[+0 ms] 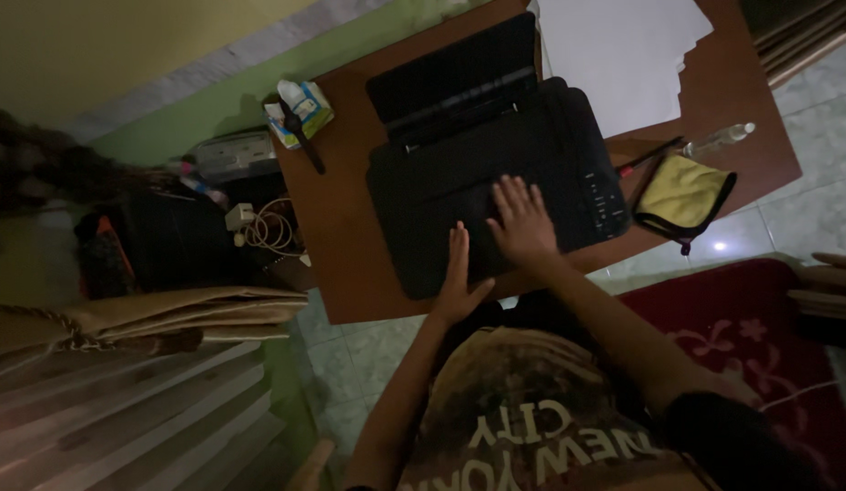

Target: The person cleans a black printer on a wooden table. They spray a cleaning solution onto the printer surface and wipe it with a yellow cloth, then use a small brush to clean crevices. The person repeatedly wipes and brushes the printer throughout the clip.

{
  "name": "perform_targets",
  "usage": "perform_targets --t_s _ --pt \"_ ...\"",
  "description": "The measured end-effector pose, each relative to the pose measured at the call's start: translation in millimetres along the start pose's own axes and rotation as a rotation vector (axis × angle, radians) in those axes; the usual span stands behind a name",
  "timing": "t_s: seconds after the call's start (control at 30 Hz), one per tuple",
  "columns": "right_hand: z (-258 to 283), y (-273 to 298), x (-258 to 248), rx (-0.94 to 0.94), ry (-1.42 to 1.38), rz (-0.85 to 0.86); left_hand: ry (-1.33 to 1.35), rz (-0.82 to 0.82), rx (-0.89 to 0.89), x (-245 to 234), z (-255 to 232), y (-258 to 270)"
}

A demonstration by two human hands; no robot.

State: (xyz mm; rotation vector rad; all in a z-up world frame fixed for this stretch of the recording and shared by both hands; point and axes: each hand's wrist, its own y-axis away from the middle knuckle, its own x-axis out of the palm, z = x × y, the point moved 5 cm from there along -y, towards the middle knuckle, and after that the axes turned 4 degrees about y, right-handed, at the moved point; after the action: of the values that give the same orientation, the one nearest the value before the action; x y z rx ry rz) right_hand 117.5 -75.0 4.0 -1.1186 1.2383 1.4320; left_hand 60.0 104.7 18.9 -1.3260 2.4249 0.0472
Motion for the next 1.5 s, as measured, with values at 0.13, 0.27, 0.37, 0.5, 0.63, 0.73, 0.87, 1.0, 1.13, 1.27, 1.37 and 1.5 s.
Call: perform_targets --t_s 0.13,0.27,0.37,0.5,0.63,0.73,0.87,1.0,1.13,1.27,1.37,1.5 --pt "42 -3 1 -0.153 0.059 -0.041 -0.063 -0.094 0.007 -15 -1 6" --pt "72 -10 6 -0.271 0.006 -0.064 -0.007 -0.209 -0.069 -41 -5 33" --pt "90 -10 4 -0.366 0.022 -0.067 0.045 -0.304 -0.145 -57 -3 51" --pt "114 -14 -2 -0.479 0.03 -0.016 0.044 -0.388 -0.215 -65 5 69" --pt "135 -25 -10 -0.571 0.097 0.014 0.061 -0.455 -0.252 -67 11 82" --pt "148 -40 -10 -0.598 0.154 0.055 0.137 -0.508 -0.235 -69 11 87" --pt "159 -50 -7 -0.641 0.156 0.055 0.136 -0.533 -0.229 -69 8 94" --pt "164 -41 -5 -0.731 0.123 0.038 0.221 -0.55 -0.238 -70 8 95" --pt "170 -8 -3 -0.82 0.014 0.179 0.233 -0.568 -0.235 -72 5 93" --pt "168 29 -5 -0.917 -0.138 0.242 0.291 -0.556 -0.303 -71 2 96" --pt "167 41 0 -0.964 -0.134 0.334 0.302 -0.558 -0.305 -72 2 98" --pt "160 40 0 -0.992 -0.005 0.321 0.252 -0.549 -0.284 -70 4 101"
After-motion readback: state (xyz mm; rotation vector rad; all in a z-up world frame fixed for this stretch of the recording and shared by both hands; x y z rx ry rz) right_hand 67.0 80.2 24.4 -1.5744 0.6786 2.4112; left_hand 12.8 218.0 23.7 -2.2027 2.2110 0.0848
